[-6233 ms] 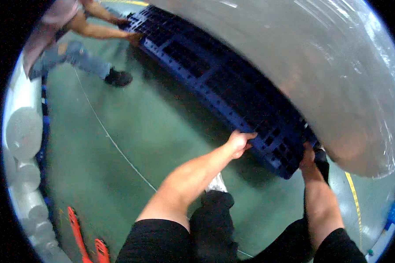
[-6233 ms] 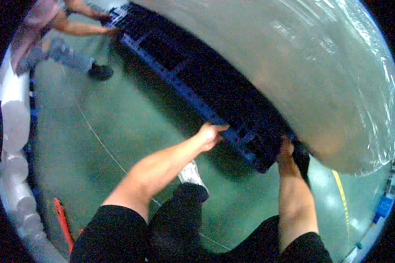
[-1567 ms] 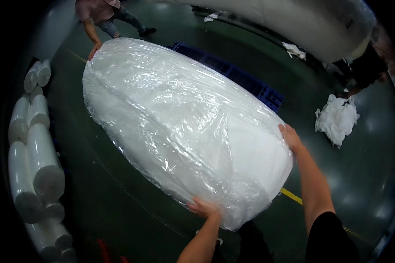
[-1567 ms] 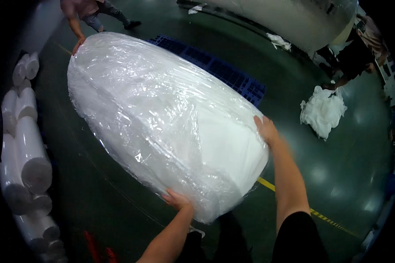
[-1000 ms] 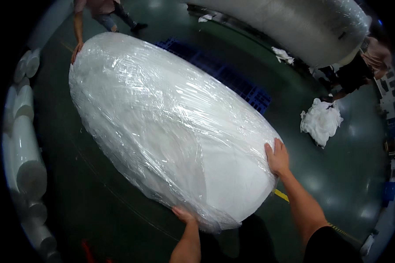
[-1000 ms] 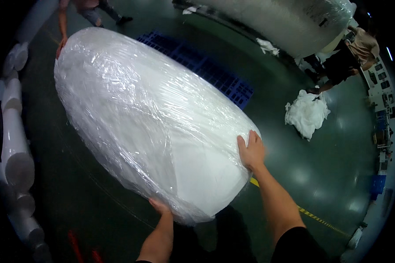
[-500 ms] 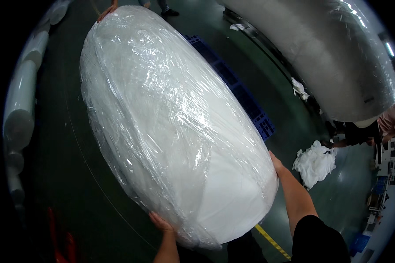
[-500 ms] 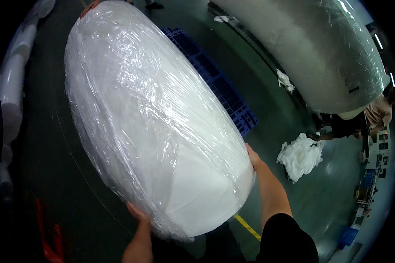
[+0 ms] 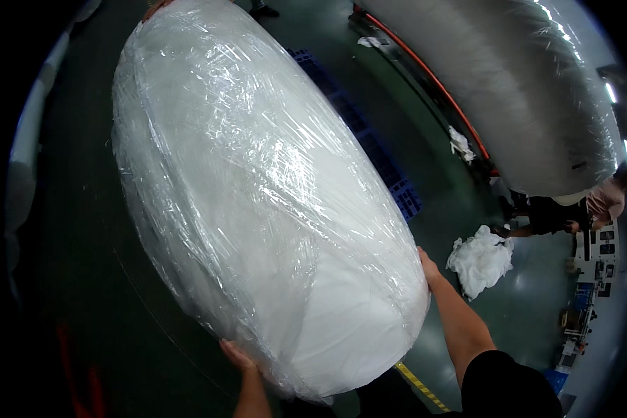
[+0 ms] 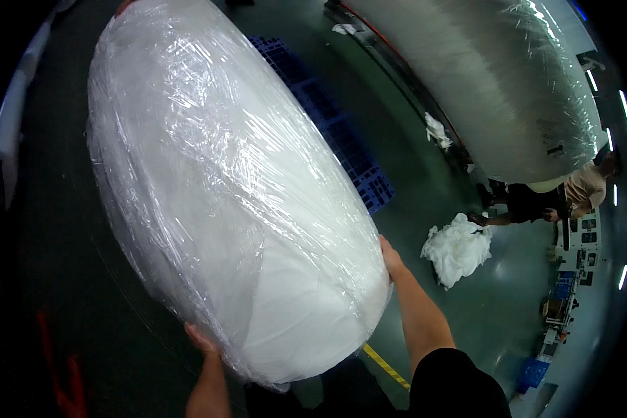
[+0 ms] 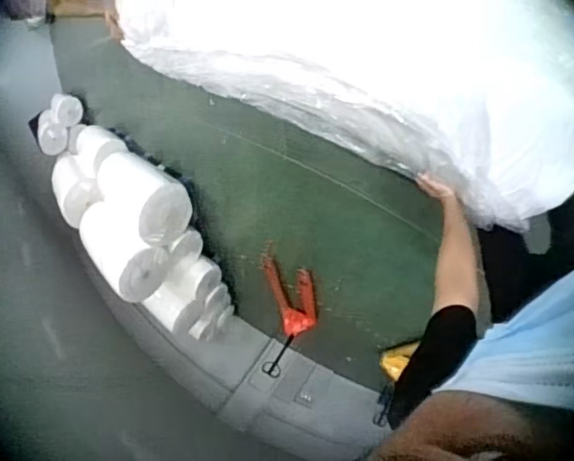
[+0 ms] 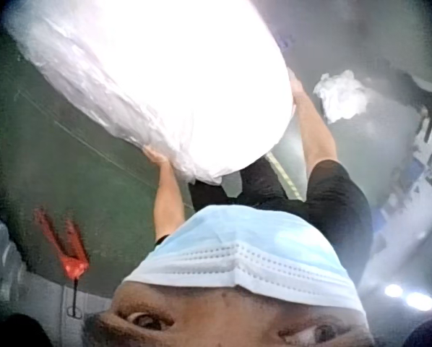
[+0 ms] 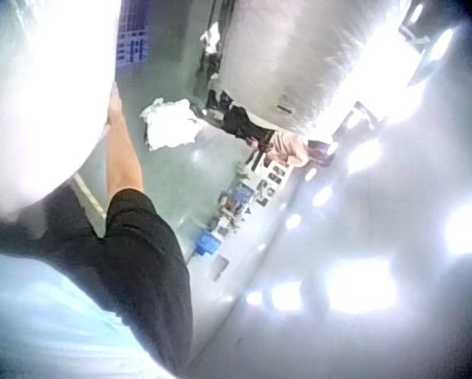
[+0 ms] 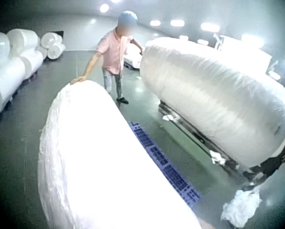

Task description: The person moves a large white cylindrical roll wrapped in plastic from a blue pallet onto the floor, then uses a red manual pallet jack to reposition the pallet and roll. They also handle a blue plastic pallet and coordinate with coworkers to shift the roll.

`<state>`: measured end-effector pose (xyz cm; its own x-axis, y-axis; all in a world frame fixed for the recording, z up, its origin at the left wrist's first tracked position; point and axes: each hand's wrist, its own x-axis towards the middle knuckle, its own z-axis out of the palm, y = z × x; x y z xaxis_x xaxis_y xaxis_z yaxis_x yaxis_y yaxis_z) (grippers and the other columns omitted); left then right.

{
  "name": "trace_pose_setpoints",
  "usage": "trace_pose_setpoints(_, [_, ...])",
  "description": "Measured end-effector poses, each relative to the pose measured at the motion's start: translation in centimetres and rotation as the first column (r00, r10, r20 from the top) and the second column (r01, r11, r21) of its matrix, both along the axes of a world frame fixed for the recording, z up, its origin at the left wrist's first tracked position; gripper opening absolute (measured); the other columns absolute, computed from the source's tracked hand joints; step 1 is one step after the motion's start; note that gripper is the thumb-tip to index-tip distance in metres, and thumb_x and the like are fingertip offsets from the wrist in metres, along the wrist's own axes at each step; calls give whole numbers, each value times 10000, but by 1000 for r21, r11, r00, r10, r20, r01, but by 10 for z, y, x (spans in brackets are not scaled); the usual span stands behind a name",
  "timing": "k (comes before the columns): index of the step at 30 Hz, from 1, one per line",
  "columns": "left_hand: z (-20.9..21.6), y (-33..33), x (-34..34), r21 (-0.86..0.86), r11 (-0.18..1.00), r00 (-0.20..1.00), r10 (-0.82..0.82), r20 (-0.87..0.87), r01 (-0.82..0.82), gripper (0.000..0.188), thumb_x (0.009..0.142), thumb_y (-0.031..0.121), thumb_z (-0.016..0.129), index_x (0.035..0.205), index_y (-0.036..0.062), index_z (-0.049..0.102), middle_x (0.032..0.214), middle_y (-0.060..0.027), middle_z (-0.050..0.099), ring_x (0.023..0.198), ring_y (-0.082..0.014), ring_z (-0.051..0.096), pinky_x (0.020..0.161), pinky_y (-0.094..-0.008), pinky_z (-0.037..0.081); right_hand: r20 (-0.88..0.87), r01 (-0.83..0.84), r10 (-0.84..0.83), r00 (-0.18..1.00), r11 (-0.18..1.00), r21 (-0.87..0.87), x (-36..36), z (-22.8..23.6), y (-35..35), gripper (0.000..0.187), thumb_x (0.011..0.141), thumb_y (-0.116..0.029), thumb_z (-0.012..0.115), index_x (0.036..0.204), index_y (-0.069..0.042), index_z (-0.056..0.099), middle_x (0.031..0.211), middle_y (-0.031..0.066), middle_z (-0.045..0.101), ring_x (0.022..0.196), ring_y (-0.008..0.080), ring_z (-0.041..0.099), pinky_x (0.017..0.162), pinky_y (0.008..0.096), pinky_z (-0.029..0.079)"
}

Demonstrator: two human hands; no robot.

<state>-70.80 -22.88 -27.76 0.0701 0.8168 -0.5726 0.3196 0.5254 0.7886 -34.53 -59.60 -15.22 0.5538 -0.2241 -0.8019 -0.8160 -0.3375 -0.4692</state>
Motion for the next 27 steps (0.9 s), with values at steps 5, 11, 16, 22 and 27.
trace_pose_setpoints(5, [-16,1,-12,98,995,994,-7,-109,18,597,889,412,399,1310,-5,317,1219,-154,416,1097,-242,427,948,-346,326,7,-50,50,999,999,-17,-7,33,28,624,851,-539,376,1193,-35,510,1164,158,524,1065,246,479,909,346,352])
trace_pose_setpoints(11, [-37,-3,-18,13,1000,995,-8,-100,10,548,894,378,385,1274,-17,367,1287,-174,378,1152,-258,394,958,-359,314,38,-6,9,999,997,-74,-5,17,12,662,818,-572,423,1163,-18,535,1147,159,533,1026,242,490,921,337,338])
trace_pose_setpoints(16, [36,12,3,-7,977,919,-204,-336,215,626,889,451,358,1294,-26,322,1327,-202,332,1164,-324,390,993,-401,292,58,-34,32,998,999,40,-7,-22,-18,603,852,-511,387,1215,-41,489,1217,156,489,1112,241,453,956,336,315])
trace_pose_setpoints(22, [67,-22,59,-46,999,987,13,-158,-20,629,890,492,331,1195,-54,400,1169,-235,450,1080,-311,453,914,-396,363,102,-137,134,986,990,24,4,-41,-29,610,869,-496,329,1284,-56,413,1304,158,419,1199,255,388,1001,326,258])
trace_pose_setpoints(27, [54,-17,49,-115,993,981,1,-192,-24,640,891,508,318,1220,-37,377,1225,-213,407,1096,-301,443,919,-394,361,-63,-37,42,997,996,85,-13,-24,-23,590,876,-477,321,1264,-48,437,1281,161,441,1188,247,397,1001,315,252])
